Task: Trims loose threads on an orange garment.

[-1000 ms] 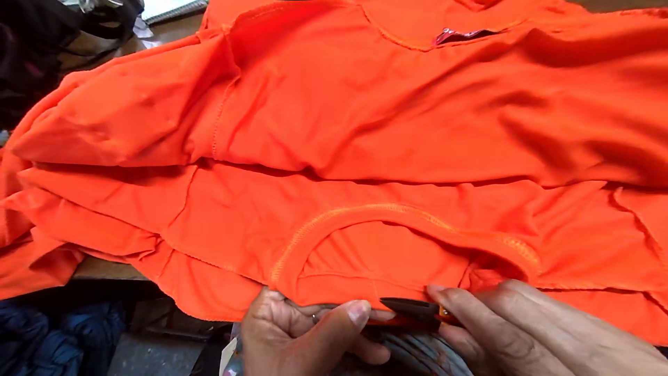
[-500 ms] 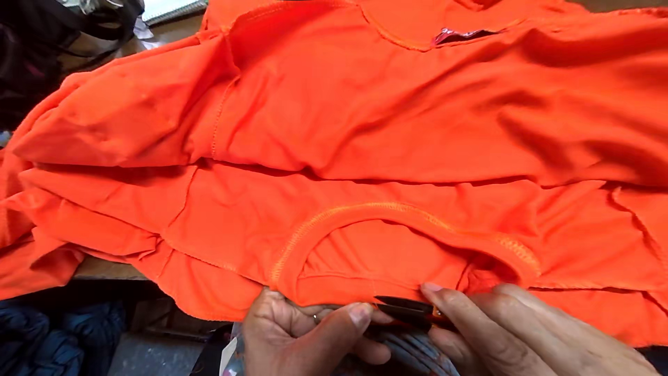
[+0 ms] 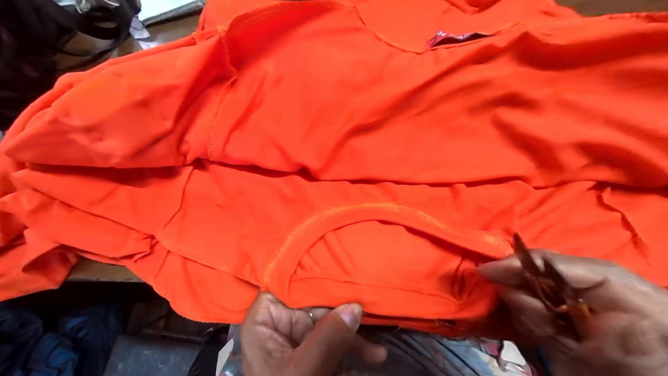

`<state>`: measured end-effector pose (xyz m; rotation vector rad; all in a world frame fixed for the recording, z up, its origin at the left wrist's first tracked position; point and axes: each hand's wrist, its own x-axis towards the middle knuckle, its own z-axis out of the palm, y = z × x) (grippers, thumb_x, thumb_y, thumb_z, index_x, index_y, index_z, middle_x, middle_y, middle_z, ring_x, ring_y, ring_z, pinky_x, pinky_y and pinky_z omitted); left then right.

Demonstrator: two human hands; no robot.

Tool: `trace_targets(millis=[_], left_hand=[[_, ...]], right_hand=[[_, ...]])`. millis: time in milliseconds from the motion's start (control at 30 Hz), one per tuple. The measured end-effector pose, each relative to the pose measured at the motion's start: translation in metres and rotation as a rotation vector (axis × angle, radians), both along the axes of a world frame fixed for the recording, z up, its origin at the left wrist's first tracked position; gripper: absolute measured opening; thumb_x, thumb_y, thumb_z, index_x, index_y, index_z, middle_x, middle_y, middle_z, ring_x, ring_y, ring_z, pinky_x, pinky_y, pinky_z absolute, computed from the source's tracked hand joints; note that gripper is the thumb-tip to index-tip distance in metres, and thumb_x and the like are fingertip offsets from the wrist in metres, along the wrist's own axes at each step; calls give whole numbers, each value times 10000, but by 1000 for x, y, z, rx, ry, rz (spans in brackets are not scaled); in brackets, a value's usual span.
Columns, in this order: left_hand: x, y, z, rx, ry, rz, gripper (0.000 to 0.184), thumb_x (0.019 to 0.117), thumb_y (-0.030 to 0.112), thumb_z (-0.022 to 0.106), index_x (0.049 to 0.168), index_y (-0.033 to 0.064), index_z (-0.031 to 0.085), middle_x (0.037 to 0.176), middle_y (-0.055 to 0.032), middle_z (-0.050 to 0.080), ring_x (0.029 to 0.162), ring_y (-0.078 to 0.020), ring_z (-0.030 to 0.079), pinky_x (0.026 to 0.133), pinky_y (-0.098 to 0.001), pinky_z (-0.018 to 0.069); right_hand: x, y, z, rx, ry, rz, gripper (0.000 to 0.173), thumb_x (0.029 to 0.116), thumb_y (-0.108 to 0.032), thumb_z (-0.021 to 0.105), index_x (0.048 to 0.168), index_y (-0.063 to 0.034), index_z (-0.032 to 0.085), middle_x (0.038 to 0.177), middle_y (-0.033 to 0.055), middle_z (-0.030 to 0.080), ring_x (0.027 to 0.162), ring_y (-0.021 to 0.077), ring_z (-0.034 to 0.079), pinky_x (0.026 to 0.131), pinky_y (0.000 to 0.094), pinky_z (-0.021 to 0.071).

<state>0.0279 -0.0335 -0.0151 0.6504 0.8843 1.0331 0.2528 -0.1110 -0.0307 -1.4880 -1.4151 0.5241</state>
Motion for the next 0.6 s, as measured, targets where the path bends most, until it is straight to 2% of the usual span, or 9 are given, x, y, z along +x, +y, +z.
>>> trace_targets(millis=[67, 133, 233, 300, 333, 367, 467, 533, 600], left_hand=[[1, -2, -2, 20, -17, 0, 309, 865, -174, 632, 1070, -25, 455, 800, -186, 735, 616, -294, 745, 571, -421, 652], [2, -4, -2, 16, -48, -3, 284, 886, -164, 600, 1072, -12, 448, 781, -171, 728, 610, -295, 743, 559, -428, 648], [3, -7, -2, 14, -106, -22, 256, 923, -137, 568, 1094, 4, 441, 810, -178, 733, 638, -309, 750, 572, -435, 648], [4, -6, -3, 58, -132, -115, 179, 972, -107, 521, 1106, -17, 443, 933, -258, 746, 773, -370, 772, 609, -436, 650], [4, -5, -3, 88, -130, -177, 125, 996, -76, 523, 1102, -39, 467, 987, -298, 738, 835, -401, 770, 629, -446, 650], [6, -4, -2, 101, -102, -215, 73, 998, -48, 560, 1060, -61, 525, 990, -308, 736, 841, -407, 769, 630, -452, 654], [15, -3, 5, 79, 30, -267, 58, 927, -32, 685, 918, -89, 683, 906, -255, 756, 747, -320, 776, 617, -397, 656], [22, -4, 8, 67, 83, -264, 52, 880, -68, 723, 898, -93, 680, 856, -232, 759, 689, -290, 769, 598, -376, 654], [31, -7, 9, 54, 150, -236, 134, 828, -122, 744, 899, -83, 638, 821, -212, 761, 645, -275, 763, 577, -362, 652]], right_hand=[[0, -4, 4, -45, -110, 46, 327, 1017, -338, 630, 1198, -69, 677, 932, 33, 686, 783, 23, 600, 675, 192, 498], [-2, -5, 2, -24, -280, 82, 280, 965, -248, 678, 1165, -52, 689, 899, 93, 688, 778, 102, 621, 667, 236, 508], [-4, -8, -4, 55, -465, 54, 180, 997, -188, 605, 1079, -50, 684, 823, 121, 658, 716, 186, 596, 612, 296, 457], [-4, -11, -8, 95, -467, 22, 171, 1018, -170, 566, 1054, -45, 677, 816, 127, 650, 712, 193, 593, 622, 295, 461], [-4, -13, -7, 110, -450, 19, 174, 1026, -171, 562, 1053, -42, 674, 816, 129, 644, 719, 196, 593, 633, 292, 468], [-4, -15, -7, 132, -433, 23, 178, 1022, -160, 566, 1043, -31, 687, 799, 137, 639, 710, 212, 594, 629, 307, 472], [-5, -19, -11, 218, -459, 86, 142, 995, -100, 597, 1020, -18, 711, 752, 126, 596, 680, 240, 555, 605, 333, 446], [-5, -20, -15, 250, -474, 115, 133, 987, -82, 603, 1017, -17, 715, 738, 113, 578, 665, 234, 536, 586, 329, 427], [-5, -22, -17, 255, -478, 123, 135, 990, -86, 597, 1010, -19, 713, 727, 108, 570, 654, 234, 527, 575, 330, 415]])
